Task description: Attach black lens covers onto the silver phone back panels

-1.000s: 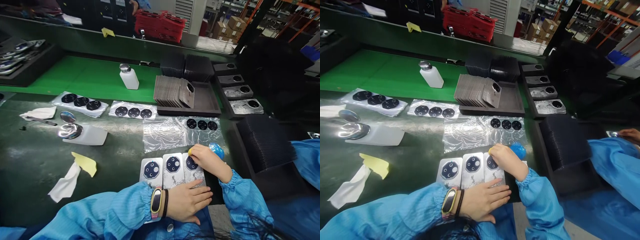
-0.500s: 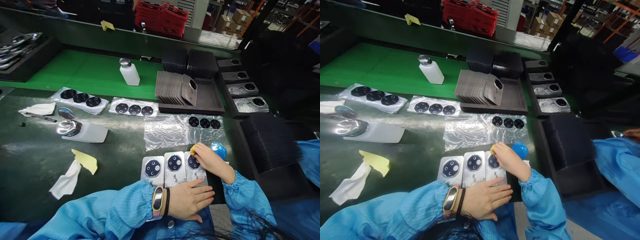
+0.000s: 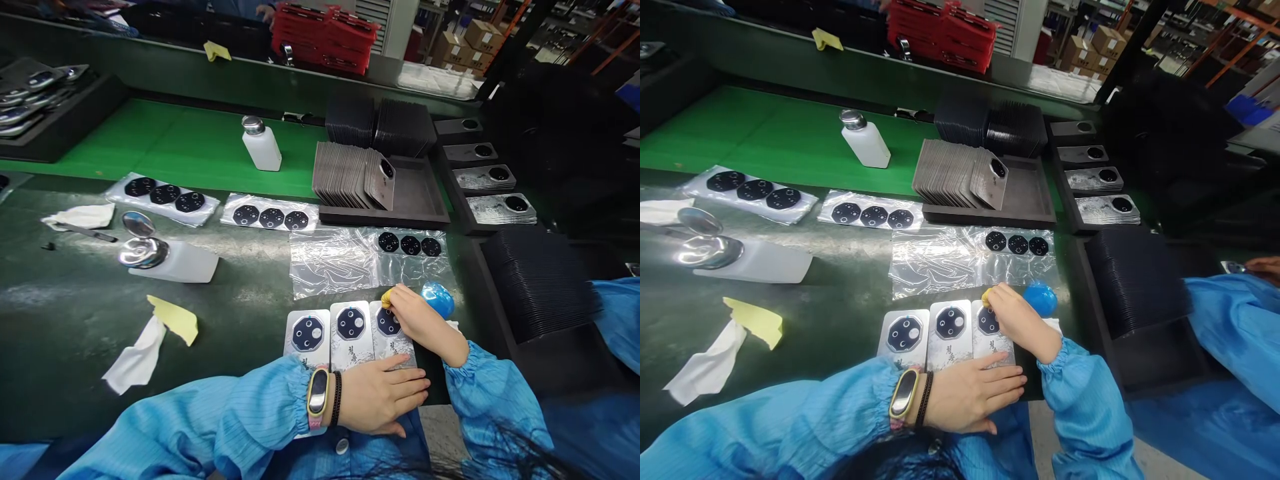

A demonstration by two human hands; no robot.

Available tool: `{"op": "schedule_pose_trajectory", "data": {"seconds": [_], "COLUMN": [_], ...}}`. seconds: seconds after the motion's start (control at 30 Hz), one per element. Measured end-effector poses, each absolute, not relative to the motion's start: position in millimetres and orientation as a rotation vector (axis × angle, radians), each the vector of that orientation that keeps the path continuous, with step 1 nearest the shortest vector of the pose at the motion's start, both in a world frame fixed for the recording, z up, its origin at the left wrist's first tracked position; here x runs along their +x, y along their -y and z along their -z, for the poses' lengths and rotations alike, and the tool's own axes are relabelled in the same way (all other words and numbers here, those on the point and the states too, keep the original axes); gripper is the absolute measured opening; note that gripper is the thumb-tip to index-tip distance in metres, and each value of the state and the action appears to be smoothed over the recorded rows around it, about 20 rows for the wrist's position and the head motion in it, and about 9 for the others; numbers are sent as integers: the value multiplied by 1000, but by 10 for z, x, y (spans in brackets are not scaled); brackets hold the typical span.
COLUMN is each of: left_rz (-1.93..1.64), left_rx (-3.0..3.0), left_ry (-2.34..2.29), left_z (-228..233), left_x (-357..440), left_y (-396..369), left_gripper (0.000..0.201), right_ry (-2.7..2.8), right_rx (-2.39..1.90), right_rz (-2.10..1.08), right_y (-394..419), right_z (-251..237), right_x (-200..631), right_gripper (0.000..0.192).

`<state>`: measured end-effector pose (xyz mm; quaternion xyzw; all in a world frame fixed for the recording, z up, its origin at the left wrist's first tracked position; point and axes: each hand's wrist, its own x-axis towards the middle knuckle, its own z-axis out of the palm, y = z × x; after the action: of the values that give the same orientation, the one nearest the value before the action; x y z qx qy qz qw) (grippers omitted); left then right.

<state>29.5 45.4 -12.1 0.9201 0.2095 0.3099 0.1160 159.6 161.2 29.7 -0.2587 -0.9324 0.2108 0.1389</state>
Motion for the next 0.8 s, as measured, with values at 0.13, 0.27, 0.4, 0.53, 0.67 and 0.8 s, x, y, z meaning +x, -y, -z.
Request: {"op": "schedule_pose_trajectory", "data": {"seconds": [0.13, 0.27, 0.4, 0.53, 0.67, 0.8], "left_rz": [-923, -912, -909, -917, -841, -832], "left_rx": [2702, 2736, 2735, 2736, 2764, 2772], "left_ry": [-627, -635, -644, -609, -647, -595], "left_z": [157, 163, 159, 147, 128, 131], "left_x": [301, 294, 291, 282, 273, 274], "left_y": [-458, -461, -463, -469, -474, -479], "left_gripper": [42, 38, 36, 39, 39, 46], "right_ry": [2695, 2689, 2685, 2682, 2652, 2656], "right_rx": [-721, -686, -655, -687, -758, -783], "right_rz": [-498, -357, -281, -320, -339, -400], "right_y": [-1563, -1523, -1490, -1473, -1499, -1528], "right_z": [-258, -246, -277, -290, -296, -340], "right_x": [1608, 1602, 1598, 1623, 1643, 1636], "right_gripper": [34, 33, 33, 29, 24, 20]}}
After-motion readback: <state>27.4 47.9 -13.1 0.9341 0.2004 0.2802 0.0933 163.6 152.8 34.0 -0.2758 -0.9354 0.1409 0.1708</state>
